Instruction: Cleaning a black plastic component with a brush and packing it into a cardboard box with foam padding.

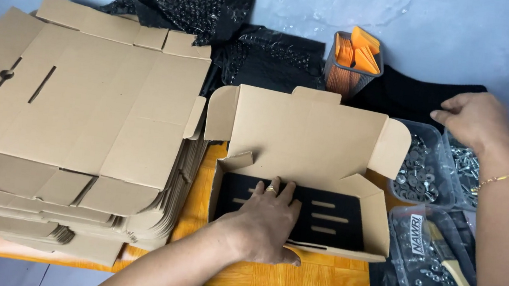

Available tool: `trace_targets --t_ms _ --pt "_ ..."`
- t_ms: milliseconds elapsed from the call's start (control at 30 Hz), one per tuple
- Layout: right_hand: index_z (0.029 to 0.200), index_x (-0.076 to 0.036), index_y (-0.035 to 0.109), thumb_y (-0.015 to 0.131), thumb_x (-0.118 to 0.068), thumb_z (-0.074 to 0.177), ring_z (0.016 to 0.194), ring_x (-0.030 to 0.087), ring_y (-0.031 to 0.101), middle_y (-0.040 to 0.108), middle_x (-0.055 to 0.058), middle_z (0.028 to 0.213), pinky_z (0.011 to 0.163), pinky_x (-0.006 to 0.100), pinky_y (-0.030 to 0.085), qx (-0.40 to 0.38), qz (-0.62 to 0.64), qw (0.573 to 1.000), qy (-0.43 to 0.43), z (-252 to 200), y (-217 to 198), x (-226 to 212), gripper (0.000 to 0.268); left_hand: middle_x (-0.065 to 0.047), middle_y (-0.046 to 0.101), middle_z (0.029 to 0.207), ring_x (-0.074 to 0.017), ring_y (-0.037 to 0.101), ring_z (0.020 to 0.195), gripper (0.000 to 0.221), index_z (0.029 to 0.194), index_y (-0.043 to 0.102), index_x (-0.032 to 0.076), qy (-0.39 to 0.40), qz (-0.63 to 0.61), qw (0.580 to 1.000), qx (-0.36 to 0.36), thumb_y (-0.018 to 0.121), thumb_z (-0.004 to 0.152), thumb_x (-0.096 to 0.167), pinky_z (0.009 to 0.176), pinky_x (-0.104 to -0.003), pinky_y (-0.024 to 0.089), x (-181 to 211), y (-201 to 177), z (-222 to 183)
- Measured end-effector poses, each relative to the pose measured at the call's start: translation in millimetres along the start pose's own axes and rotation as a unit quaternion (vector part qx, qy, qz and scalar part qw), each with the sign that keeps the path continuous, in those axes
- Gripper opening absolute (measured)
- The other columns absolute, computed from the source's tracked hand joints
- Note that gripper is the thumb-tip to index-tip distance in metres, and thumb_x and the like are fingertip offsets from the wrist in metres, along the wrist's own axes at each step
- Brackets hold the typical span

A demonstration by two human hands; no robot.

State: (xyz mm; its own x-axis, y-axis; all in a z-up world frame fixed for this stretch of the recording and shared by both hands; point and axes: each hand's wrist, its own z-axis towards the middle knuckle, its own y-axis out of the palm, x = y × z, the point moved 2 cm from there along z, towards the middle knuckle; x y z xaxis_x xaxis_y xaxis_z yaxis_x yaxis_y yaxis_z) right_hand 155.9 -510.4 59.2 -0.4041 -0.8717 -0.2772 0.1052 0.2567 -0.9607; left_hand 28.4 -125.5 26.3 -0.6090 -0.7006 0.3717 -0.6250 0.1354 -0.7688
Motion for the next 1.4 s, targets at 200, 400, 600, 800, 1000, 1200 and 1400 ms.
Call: trace_targets --t_ms 200,400,600,800,1000,1200,1400 --pt "0.130 -0.009 0.075 0.070 -0.058 0.092 0.115 0.045 0.067 0.073 0.024 0.126 0.094 0.048 0.051 -0.034 -0.087 0.996 0.012 57 25 -24 0.062 -0.028 0.005 0.169 -0.0503 0.000 0.155 0.098 0.157 0.027 -0.001 -0.001 0.006 1.000 0.019 0.079 0.093 0.050 0.124 -0.062 0.006 -6 8 12" --pt "0.149 -0.007 0.055 0.076 -0.066 0.074 0.140 0.038 0.049 0.053 0.018 0.153 0.113 0.045 0.038 -0.125 -0.085 0.988 0.038 68 36 -57 0.098 -0.033 0.008 0.167 -0.0553 0.003 0.152 0.099 0.156 0.027 -0.005 0.029 0.012 0.998 0.046 0.078 0.091 0.050 0.121 -0.066 0.007 -14 17 18" --pt "0.152 -0.007 0.051 0.078 -0.060 0.072 0.144 0.036 0.045 0.048 0.017 0.157 0.116 0.043 0.037 -0.162 -0.079 0.983 0.031 85 46 -55 0.100 -0.036 0.010 0.165 -0.0579 0.006 0.150 0.101 0.154 0.028 -0.008 0.051 0.016 0.996 0.075 0.077 0.090 0.052 0.119 -0.068 0.008 -19 25 24" --pt "0.142 -0.008 0.064 0.085 -0.030 0.079 0.130 0.036 0.056 0.060 0.018 0.144 0.111 0.040 0.042 -0.160 0.043 0.984 0.062 68 27 -54 0.070 -0.036 0.009 0.165 -0.0572 0.005 0.151 0.100 0.155 0.026 -0.007 0.050 0.015 0.996 0.069 0.077 0.091 0.051 0.119 -0.068 0.007 -18 25 24" --pt "0.131 -0.009 0.074 0.088 -0.029 0.080 0.119 0.026 0.064 0.071 0.012 0.131 0.104 0.032 0.041 -0.105 0.036 0.994 0.025 100 52 -9 0.056 -0.036 0.010 0.165 -0.0573 0.005 0.151 0.099 0.154 0.027 -0.007 0.051 0.006 0.996 0.076 0.078 0.090 0.050 0.119 -0.068 0.008 -19 26 24" --pt "0.113 -0.004 0.068 0.073 -0.026 0.106 0.094 0.036 0.063 0.066 0.019 0.105 0.081 0.042 0.043 0.083 0.024 0.995 -0.041 129 59 30 0.024 -0.037 0.012 0.164 -0.0584 0.008 0.150 0.101 0.154 0.028 -0.007 0.060 0.016 0.994 0.092 0.080 0.090 0.050 0.118 -0.068 0.010 -20 28 26" --pt "0.108 0.000 0.061 0.064 -0.022 0.129 0.079 0.045 0.067 0.070 0.024 0.092 0.066 0.053 0.048 0.331 -0.024 0.927 -0.176 165 52 78 0.030 -0.037 0.013 0.163 -0.0588 0.009 0.149 0.101 0.155 0.028 -0.007 0.057 0.029 0.993 0.097 0.077 0.089 0.053 0.118 -0.068 0.011 -20 27 26"
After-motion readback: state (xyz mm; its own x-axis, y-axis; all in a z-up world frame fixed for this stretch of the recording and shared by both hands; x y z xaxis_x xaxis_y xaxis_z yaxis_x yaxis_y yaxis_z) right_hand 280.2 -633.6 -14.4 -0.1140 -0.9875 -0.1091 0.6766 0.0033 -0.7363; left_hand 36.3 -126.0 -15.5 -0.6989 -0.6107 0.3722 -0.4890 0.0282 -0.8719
